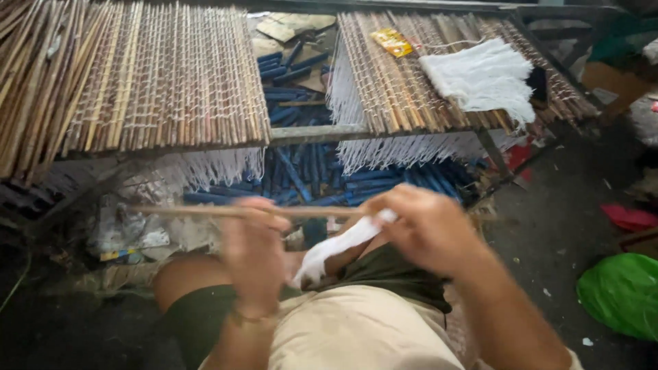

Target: The person sits on the floor and repeatedly ties white threads onto a long wooden stick using a consistent looping and pulling motion. The person occasionally pauses to adjust the stick or retrieve more thread, then resumes the tying process.

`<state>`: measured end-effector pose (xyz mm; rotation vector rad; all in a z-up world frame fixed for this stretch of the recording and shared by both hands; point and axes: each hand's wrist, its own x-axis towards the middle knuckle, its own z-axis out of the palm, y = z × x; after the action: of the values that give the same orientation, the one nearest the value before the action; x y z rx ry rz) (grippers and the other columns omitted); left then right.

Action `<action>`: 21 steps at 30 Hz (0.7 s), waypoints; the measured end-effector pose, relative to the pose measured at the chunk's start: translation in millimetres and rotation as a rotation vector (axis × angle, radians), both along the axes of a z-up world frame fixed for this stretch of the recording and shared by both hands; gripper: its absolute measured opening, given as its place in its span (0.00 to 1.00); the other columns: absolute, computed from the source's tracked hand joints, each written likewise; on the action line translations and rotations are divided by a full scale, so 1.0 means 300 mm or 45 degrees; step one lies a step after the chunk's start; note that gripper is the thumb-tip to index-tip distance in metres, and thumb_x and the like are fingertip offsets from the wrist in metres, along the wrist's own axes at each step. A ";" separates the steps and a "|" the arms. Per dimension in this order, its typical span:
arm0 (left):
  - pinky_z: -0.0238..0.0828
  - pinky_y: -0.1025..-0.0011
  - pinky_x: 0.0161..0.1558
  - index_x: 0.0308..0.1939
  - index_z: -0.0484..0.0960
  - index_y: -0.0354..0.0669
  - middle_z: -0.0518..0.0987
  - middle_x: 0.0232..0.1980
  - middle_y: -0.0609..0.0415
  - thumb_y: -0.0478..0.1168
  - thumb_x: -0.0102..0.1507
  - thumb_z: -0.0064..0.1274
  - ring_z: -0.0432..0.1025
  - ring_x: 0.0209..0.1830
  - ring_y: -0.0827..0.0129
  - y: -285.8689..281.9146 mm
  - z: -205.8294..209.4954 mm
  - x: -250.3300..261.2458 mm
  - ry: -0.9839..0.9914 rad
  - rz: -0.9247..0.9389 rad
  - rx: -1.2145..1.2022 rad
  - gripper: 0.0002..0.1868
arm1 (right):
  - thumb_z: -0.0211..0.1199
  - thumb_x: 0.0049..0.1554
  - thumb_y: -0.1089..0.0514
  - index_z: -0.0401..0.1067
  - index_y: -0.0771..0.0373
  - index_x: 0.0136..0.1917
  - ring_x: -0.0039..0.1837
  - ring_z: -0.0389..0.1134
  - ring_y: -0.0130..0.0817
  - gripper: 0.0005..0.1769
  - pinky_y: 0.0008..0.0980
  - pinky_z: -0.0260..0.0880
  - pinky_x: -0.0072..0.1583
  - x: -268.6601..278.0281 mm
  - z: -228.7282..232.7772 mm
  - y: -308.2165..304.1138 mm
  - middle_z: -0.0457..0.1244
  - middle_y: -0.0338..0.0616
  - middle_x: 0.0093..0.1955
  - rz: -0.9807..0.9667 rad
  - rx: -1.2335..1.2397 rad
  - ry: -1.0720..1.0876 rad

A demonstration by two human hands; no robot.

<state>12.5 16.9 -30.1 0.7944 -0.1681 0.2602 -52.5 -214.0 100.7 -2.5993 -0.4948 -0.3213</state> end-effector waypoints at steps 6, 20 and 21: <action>0.70 0.74 0.44 0.56 0.78 0.40 0.79 0.49 0.51 0.42 0.66 0.55 0.73 0.41 0.74 -0.133 0.118 -0.026 -0.203 -0.210 0.264 0.17 | 0.48 0.66 0.48 0.73 0.50 0.64 0.45 0.74 0.51 0.18 0.49 0.75 0.48 -0.013 0.094 0.030 0.72 0.45 0.41 -0.182 0.107 0.146; 0.74 0.77 0.34 0.50 0.82 0.48 0.81 0.33 0.60 0.39 0.65 0.61 0.74 0.30 0.79 -0.146 0.065 -0.046 -0.196 -0.271 0.775 0.10 | 0.57 0.60 0.62 0.79 0.56 0.53 0.29 0.65 0.44 0.12 0.38 0.67 0.37 0.017 -0.046 0.009 0.63 0.44 0.27 -0.285 0.290 0.146; 0.73 0.74 0.35 0.44 0.88 0.51 0.81 0.31 0.61 0.40 0.63 0.64 0.73 0.30 0.75 -0.147 0.087 -0.050 -0.313 -0.060 0.986 0.06 | 0.55 0.60 0.59 0.79 0.52 0.52 0.28 0.63 0.42 0.12 0.38 0.65 0.36 0.023 -0.058 0.007 0.60 0.40 0.25 -0.291 0.251 0.137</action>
<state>-2.4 -27.1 -4.0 1.5239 -0.5380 0.2477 -45.5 -211.9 83.2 -2.4657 -0.1211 -0.2875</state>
